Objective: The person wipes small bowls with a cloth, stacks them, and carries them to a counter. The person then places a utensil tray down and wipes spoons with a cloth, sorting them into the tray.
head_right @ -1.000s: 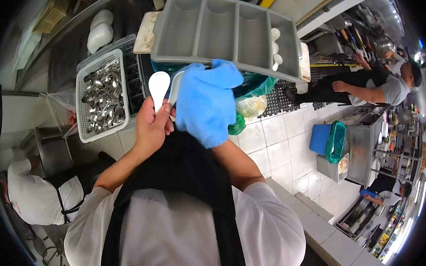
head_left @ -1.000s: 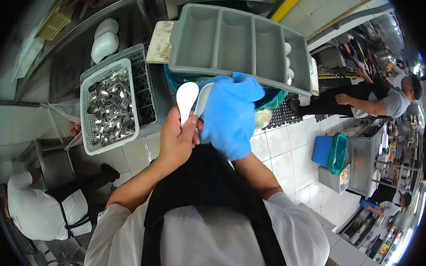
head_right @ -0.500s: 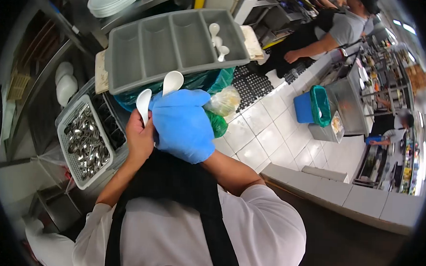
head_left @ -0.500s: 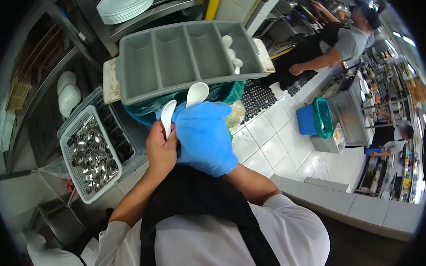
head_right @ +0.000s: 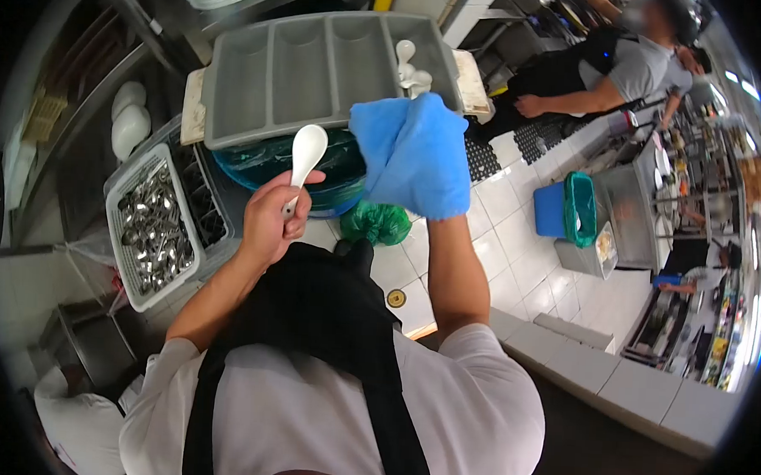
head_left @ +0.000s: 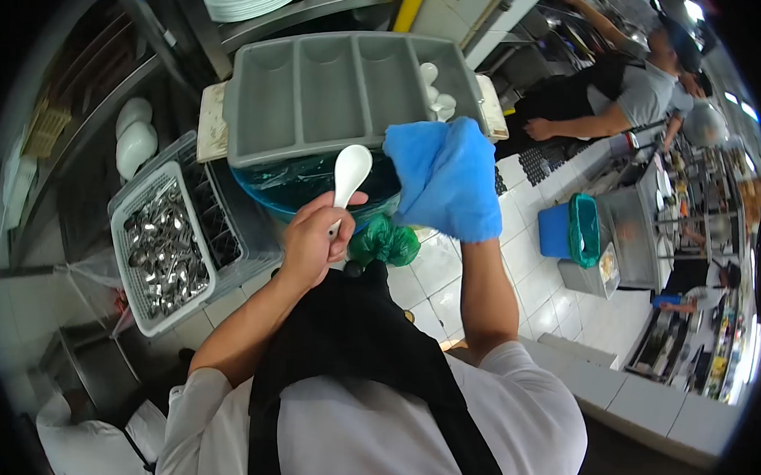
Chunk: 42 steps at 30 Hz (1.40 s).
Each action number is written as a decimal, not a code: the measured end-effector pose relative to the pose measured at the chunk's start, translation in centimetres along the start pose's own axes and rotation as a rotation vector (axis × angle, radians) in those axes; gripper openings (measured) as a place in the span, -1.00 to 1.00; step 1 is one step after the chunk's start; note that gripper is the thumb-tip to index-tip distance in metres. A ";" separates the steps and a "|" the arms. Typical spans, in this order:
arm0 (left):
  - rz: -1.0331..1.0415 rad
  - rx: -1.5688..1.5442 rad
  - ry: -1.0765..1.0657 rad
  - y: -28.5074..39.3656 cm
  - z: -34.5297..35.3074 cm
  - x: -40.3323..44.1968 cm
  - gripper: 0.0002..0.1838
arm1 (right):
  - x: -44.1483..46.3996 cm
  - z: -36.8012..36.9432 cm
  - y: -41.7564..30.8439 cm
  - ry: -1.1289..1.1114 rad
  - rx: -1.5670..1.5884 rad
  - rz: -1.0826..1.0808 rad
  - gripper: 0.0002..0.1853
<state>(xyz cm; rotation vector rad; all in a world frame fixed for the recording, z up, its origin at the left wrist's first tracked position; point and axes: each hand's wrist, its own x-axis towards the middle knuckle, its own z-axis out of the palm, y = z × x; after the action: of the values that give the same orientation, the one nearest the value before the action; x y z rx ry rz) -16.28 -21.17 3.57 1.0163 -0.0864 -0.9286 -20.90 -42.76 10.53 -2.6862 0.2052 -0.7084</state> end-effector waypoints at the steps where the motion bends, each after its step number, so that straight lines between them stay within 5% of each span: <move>1: 0.015 0.005 -0.003 0.1 0.5 0.1 -0.60 | -0.1 0.3 -1.0 -0.021 -0.020 -0.116 -0.74; 3: 0.068 0.045 -0.001 -0.3 0.9 0.7 -0.68 | -1.1 1.4 -2.4 -0.046 -0.039 -0.237 -0.72; 6: -0.009 0.280 -0.012 -1.0 1.8 1.1 -0.74 | -4.8 5.5 -2.1 -0.654 0.635 0.135 -0.84; 7: 0.039 0.326 -0.030 -1.6 1.3 1.2 -0.76 | -5.5 6.5 -1.8 -0.655 0.636 0.138 -0.84; 13: 0.031 0.440 -0.033 -1.5 2.4 -0.3 -0.72 | -8.0 9.8 -0.2 0.005 0.850 0.315 -0.92; 17: 0.130 0.492 -0.012 -1.5 2.6 -1.1 -0.72 | -4.8 6.6 -0.9 -0.078 0.266 0.099 -0.83; 20: 0.092 0.468 -0.001 -1.3 2.2 -0.6 -0.68 | -4.8 6.8 -1.3 0.164 -0.024 -0.155 -0.75; 22: 0.063 0.467 -0.017 -1.4 1.8 -0.1 -0.67 | -5.2 4.4 -3.1 -0.422 0.375 -0.057 -0.76; 23: 0.032 0.470 -0.031 -1.5 1.7 0.3 -0.66 | -5.5 4.4 -3.1 -0.535 0.448 -0.008 -0.74; 30: 0.291 0.582 0.024 -2.9 1.5 0.2 -0.73 | -4.3 10.2 1.0 -0.269 0.458 0.375 -0.62; 33: 0.244 0.523 0.040 -2.9 1.1 0.3 -0.72 | -4.1 6.4 -1.5 -0.484 -0.347 0.036 -0.56; 36: 0.233 0.462 0.045 -3.2 0.9 0.4 -0.72 | -4.9 4.7 -2.9 0.048 0.047 -0.081 -0.65; 39: 0.287 0.495 0.044 -3.2 1.1 0.4 -0.72 | -3.9 3.3 -3.6 -0.223 -0.013 -0.033 -0.75; 42: 0.379 0.622 0.048 -3.3 1.9 0.1 -0.73 | -4.7 5.6 -1.4 -0.256 -0.328 0.036 -0.87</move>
<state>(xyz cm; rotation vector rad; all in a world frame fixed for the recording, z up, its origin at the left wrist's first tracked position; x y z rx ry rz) -19.19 -23.19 2.09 1.5292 -0.5354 -0.5297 -22.05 -38.71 4.44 -3.0407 0.3271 -0.3364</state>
